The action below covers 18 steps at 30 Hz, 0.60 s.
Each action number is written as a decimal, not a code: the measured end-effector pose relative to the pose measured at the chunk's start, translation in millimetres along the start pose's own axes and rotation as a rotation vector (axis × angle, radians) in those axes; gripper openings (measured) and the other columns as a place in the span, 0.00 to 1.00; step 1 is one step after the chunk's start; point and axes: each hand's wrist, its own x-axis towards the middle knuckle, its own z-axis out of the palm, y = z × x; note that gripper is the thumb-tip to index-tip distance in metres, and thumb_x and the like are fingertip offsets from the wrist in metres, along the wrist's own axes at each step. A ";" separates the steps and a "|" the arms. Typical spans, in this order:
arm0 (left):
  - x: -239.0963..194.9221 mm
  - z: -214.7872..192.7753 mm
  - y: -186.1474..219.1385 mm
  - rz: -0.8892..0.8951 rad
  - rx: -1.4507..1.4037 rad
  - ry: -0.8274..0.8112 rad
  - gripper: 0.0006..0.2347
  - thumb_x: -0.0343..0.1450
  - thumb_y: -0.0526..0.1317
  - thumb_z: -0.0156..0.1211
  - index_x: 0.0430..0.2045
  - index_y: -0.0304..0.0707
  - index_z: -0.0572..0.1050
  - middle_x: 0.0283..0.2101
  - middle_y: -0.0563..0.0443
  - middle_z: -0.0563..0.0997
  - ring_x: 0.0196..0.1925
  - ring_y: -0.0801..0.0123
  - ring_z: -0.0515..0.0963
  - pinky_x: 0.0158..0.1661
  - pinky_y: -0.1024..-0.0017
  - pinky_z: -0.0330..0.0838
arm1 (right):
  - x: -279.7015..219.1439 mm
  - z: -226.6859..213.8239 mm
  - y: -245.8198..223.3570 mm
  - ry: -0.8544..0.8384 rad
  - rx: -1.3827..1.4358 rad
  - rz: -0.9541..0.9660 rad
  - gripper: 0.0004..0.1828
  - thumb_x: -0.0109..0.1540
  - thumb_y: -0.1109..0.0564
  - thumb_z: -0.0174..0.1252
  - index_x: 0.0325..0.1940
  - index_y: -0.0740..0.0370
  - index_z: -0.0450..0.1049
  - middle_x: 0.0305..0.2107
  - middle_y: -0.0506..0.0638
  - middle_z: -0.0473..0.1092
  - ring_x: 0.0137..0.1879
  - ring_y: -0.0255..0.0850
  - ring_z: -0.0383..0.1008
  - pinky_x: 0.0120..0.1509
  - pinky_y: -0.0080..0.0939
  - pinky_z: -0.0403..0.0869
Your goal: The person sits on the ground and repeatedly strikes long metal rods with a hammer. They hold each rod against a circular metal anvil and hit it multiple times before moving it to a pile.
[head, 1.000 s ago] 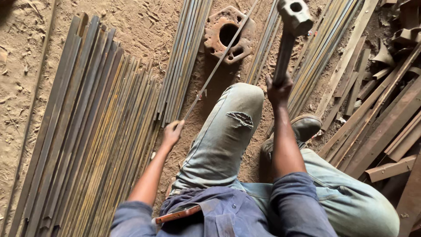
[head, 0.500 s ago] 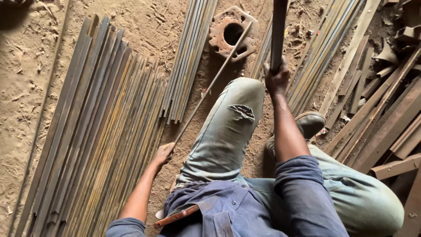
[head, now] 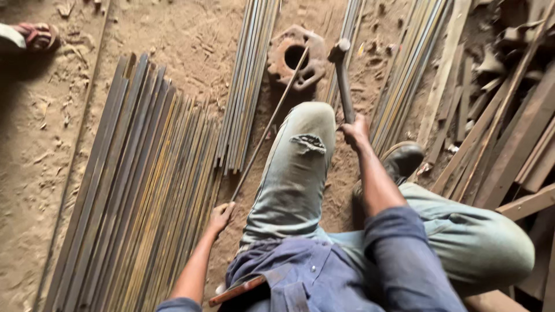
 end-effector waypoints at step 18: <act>17.5 -9.7 7.1 0.054 0.141 0.107 0.30 0.74 0.63 0.50 0.14 0.29 0.69 0.16 0.50 0.69 0.22 0.69 0.68 0.27 0.65 0.62 | 28.3 15.3 -70.1 0.036 0.042 -0.250 0.20 0.68 0.38 0.54 0.39 0.57 0.71 0.18 0.41 0.67 0.18 0.31 0.65 0.17 0.36 0.65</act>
